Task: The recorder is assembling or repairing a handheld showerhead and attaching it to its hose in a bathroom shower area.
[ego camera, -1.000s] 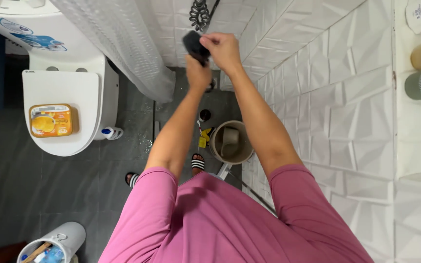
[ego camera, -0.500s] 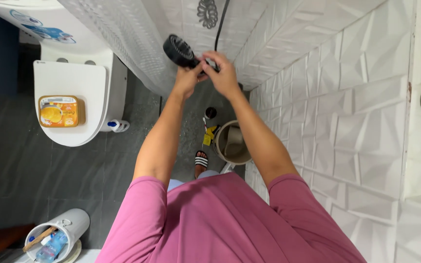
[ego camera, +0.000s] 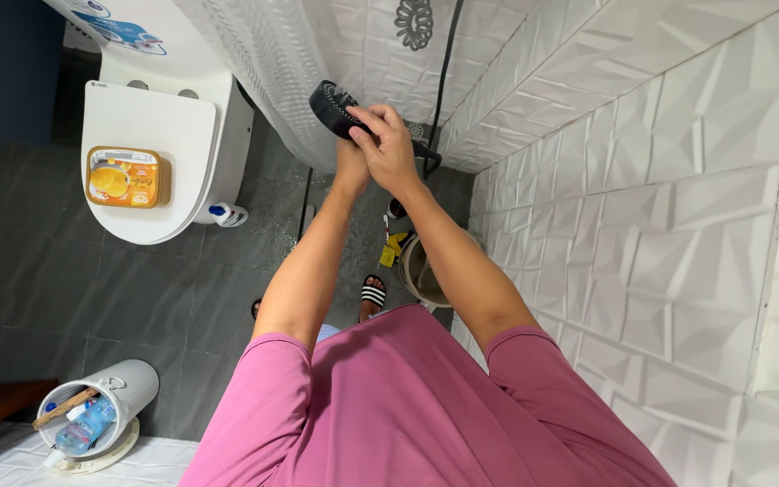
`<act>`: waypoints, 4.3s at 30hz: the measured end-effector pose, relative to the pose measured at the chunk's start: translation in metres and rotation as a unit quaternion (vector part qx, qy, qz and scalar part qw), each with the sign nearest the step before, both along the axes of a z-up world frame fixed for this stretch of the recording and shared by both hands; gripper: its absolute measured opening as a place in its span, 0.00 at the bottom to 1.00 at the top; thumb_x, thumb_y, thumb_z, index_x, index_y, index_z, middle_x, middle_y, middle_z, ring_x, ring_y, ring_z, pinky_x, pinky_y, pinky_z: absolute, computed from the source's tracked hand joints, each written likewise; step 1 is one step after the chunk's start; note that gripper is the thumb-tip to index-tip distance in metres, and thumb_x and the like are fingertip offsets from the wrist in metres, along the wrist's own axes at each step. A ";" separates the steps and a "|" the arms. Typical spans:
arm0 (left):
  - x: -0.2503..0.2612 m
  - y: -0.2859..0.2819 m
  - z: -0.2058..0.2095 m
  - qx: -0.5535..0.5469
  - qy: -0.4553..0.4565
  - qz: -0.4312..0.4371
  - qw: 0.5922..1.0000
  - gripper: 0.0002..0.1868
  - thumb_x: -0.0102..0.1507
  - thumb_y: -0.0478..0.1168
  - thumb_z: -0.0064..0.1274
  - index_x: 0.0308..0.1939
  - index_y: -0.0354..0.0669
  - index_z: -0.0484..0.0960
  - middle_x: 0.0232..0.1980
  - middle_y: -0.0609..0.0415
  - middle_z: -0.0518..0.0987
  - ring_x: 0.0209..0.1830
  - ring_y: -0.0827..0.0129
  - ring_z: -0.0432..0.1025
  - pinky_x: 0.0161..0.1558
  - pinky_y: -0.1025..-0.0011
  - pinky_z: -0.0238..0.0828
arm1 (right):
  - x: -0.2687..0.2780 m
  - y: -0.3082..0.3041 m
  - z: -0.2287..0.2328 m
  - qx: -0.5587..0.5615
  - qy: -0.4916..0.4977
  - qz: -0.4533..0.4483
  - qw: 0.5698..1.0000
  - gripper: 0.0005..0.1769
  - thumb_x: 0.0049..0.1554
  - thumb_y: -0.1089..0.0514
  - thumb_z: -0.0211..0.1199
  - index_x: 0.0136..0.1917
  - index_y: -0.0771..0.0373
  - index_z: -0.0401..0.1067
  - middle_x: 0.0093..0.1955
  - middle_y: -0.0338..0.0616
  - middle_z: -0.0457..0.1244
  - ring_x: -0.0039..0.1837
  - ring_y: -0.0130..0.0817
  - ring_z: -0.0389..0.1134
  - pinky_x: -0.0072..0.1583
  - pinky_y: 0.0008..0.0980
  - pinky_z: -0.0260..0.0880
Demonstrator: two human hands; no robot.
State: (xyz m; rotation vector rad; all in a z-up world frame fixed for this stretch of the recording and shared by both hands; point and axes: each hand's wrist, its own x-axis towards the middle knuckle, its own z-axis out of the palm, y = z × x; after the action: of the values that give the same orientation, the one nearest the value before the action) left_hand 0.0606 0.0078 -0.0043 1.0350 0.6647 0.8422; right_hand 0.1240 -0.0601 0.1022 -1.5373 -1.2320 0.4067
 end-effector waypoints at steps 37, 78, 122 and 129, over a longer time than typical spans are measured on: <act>-0.003 -0.016 0.036 0.066 0.042 0.050 0.996 0.09 0.66 0.33 0.53 0.49 0.37 0.77 0.47 0.57 0.81 0.46 0.74 0.76 0.44 0.72 0.75 | 0.011 -0.004 0.012 -0.012 0.115 0.106 0.988 0.13 0.62 0.69 0.63 0.60 0.66 0.71 0.61 0.41 0.61 0.61 0.31 0.66 0.60 0.30 0.72; -0.032 -0.001 0.057 0.043 0.012 -0.025 0.999 0.34 0.56 0.36 0.72 0.62 0.40 0.71 0.59 0.51 0.74 0.62 0.63 0.68 0.64 0.65 0.65 | 0.044 -0.057 -0.069 -0.042 0.023 0.001 0.999 0.23 0.62 0.54 0.67 0.68 0.62 0.69 0.61 0.46 0.66 0.63 0.42 0.67 0.64 0.37 0.67; 0.057 -0.110 0.066 0.308 0.113 -0.371 0.868 0.19 0.69 0.52 0.52 0.55 0.44 0.83 0.46 0.48 0.81 0.44 0.59 0.76 0.48 0.65 0.72 | 0.186 -0.111 0.102 0.239 0.264 -0.191 0.915 0.30 0.70 0.39 0.50 0.68 0.68 0.66 0.46 0.45 0.62 0.36 0.32 0.63 0.32 0.30 0.58; 0.025 -0.081 0.073 0.361 0.054 -0.478 0.799 0.20 0.68 0.54 0.52 0.53 0.44 0.83 0.43 0.45 0.83 0.43 0.54 0.77 0.46 0.62 0.72 | 0.193 -0.151 0.170 0.206 0.194 -0.245 0.927 0.28 0.73 0.37 0.50 0.62 0.67 0.66 0.46 0.47 0.62 0.33 0.34 0.62 0.31 0.32 0.56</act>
State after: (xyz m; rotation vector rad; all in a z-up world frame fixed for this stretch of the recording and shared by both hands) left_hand 0.0860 -0.0728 0.0690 1.8826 -0.1922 0.0906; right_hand 0.3175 -0.2113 0.2725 -1.2613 -0.5480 0.0999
